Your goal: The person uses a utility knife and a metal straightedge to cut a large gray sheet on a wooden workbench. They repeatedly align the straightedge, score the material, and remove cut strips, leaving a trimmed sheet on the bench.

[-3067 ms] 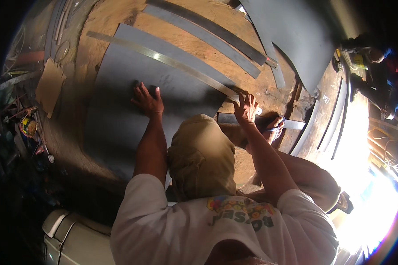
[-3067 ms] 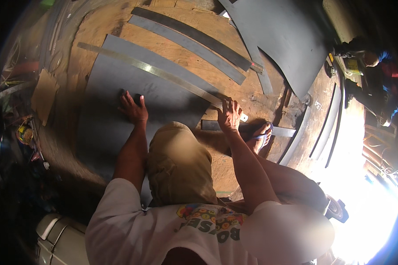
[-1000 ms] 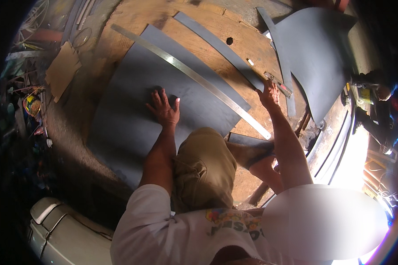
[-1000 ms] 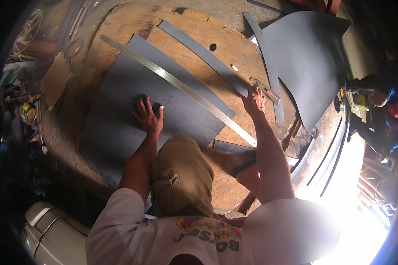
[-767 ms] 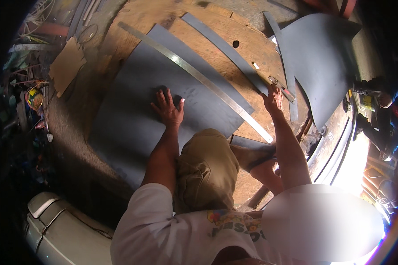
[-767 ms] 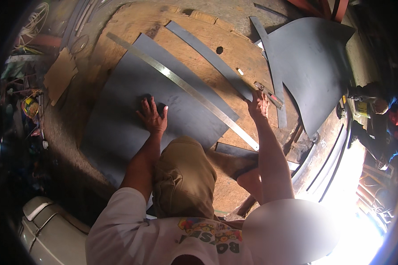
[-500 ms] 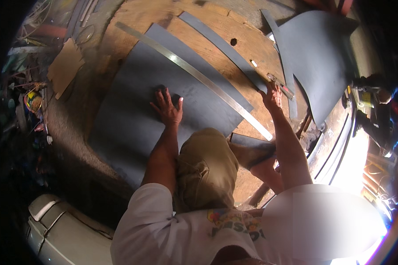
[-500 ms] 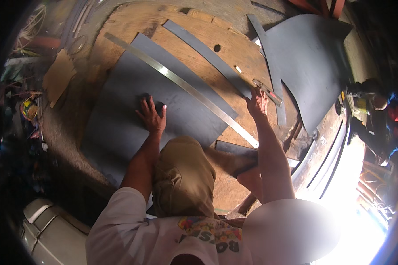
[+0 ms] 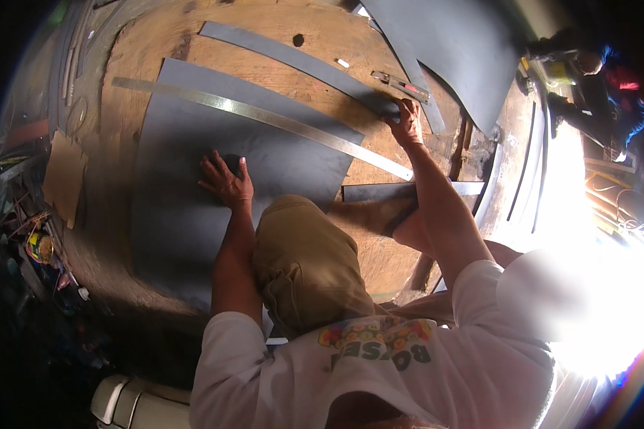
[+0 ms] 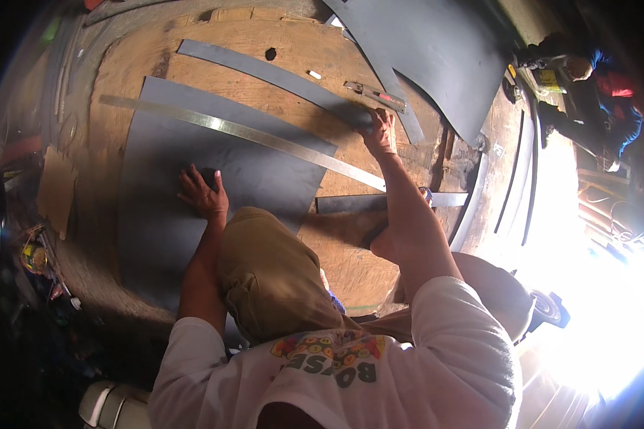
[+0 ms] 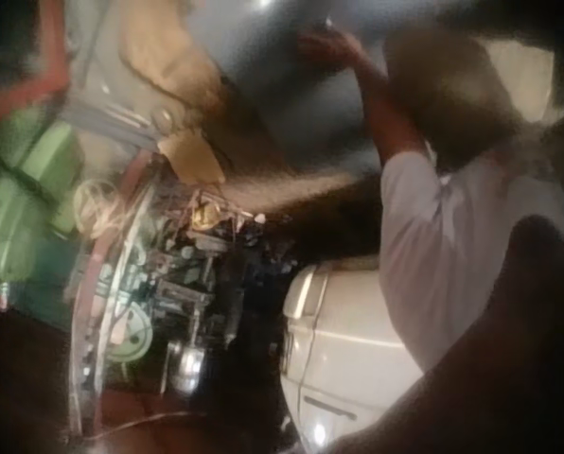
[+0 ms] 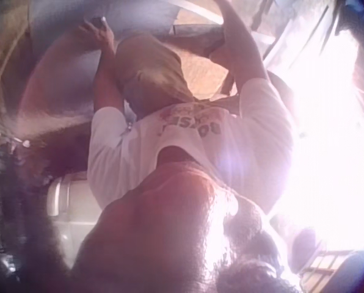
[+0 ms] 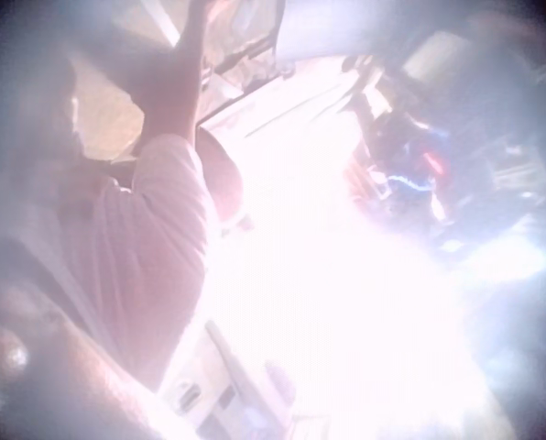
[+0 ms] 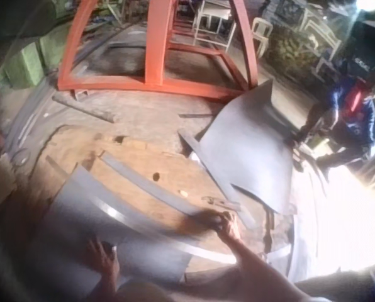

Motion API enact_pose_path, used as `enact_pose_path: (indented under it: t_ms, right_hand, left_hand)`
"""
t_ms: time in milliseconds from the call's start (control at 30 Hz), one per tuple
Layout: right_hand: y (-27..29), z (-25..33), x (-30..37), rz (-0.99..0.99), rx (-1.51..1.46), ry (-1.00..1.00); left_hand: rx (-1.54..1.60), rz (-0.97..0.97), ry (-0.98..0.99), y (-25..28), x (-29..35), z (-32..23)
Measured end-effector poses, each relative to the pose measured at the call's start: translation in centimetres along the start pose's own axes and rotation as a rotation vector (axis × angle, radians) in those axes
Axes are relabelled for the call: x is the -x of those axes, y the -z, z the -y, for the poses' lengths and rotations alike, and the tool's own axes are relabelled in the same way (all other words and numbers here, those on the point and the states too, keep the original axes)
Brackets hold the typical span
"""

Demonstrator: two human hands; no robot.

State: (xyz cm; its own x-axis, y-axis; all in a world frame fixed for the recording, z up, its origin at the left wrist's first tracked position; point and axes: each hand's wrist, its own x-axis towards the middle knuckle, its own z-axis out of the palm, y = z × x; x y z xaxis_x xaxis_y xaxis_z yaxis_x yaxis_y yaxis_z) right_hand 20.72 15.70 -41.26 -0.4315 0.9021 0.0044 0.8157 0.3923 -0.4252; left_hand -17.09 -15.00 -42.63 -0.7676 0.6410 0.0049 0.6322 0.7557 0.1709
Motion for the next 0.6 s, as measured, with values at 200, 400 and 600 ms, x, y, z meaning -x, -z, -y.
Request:
enact_pose_path:
  t_ms: [200,400,600]
  right_hand:
    - [0.3,-1.1,0.9,-0.031,0.015,0.000]
    - [0.4,-2.5,0.7,0.021,-0.003,0.019]
    - [0.7,-2.4,0.3,0.063,-0.005,0.035]
  left_hand:
    - [-0.046,0.017,0.021,-0.4,0.1,0.7]
    - [-0.045,0.026,0.025,-0.2,0.0,0.2]
    - [-0.045,0.018,0.015,0.1,-0.1,0.1]
